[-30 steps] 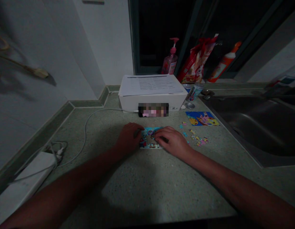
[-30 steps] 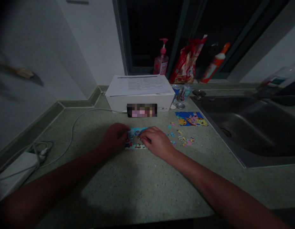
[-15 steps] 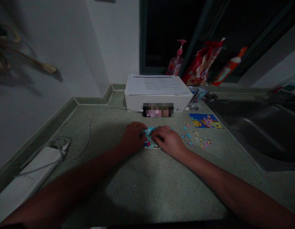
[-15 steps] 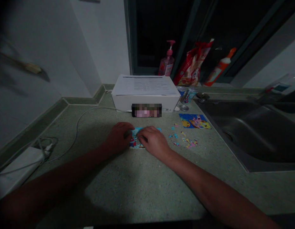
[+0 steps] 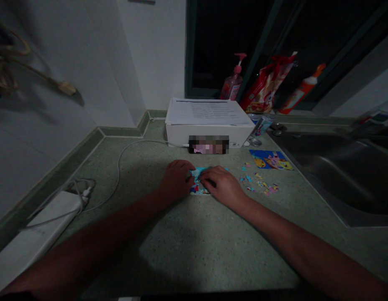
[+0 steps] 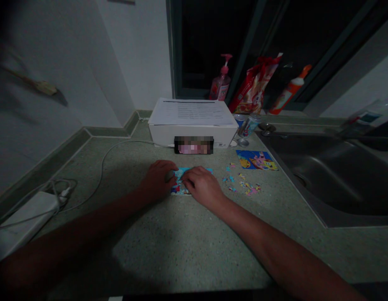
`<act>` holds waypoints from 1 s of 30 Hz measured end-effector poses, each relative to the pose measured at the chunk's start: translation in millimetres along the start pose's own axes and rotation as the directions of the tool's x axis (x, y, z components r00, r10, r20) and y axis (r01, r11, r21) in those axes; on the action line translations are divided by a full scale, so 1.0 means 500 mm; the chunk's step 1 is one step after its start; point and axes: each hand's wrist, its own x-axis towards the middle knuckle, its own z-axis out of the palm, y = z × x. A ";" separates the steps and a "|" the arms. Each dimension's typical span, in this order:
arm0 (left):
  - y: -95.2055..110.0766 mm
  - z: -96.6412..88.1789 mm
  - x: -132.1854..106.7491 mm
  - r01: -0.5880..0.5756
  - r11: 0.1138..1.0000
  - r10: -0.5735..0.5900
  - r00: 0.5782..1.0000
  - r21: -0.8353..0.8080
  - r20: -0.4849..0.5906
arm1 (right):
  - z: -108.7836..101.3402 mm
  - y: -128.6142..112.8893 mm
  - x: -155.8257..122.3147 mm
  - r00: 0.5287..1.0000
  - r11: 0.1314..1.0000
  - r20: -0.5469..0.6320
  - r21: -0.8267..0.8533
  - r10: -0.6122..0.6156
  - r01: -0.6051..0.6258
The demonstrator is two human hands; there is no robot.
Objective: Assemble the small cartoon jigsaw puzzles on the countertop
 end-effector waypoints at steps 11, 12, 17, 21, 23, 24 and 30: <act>-0.012 0.018 0.003 -0.024 1.000 0.025 0.999 0.017 -0.034 | -0.006 -0.003 0.002 0.997 0.996 0.045 -0.074 -0.055 0.058; -0.011 0.018 0.003 -0.026 1.000 0.026 0.999 0.018 -0.036 | -0.005 -0.003 0.002 0.997 0.995 0.050 -0.079 -0.057 0.061; -0.010 0.016 0.004 -0.018 1.000 0.019 0.999 0.026 -0.036 | -0.003 0.000 0.002 0.996 0.995 0.055 -0.074 -0.066 0.070; -0.014 0.020 0.003 -0.018 1.000 0.018 0.999 0.019 -0.034 | -0.003 0.002 -0.001 0.997 0.996 0.046 -0.054 -0.069 0.071; -0.017 0.023 0.003 -0.018 1.000 0.019 0.999 0.019 -0.038 | -0.007 0.004 -0.003 0.998 0.998 0.020 -0.024 -0.060 0.060; -0.018 0.023 0.003 -0.020 1.000 0.020 0.999 0.020 -0.039 | -0.010 0.005 -0.004 0.998 0.998 0.002 -0.005 -0.055 0.055; -0.009 0.006 0.004 -0.012 1.000 0.012 1.000 0.016 -0.018 | -0.058 0.022 -0.011 0.993 1.000 -0.117 0.000 0.014 -0.014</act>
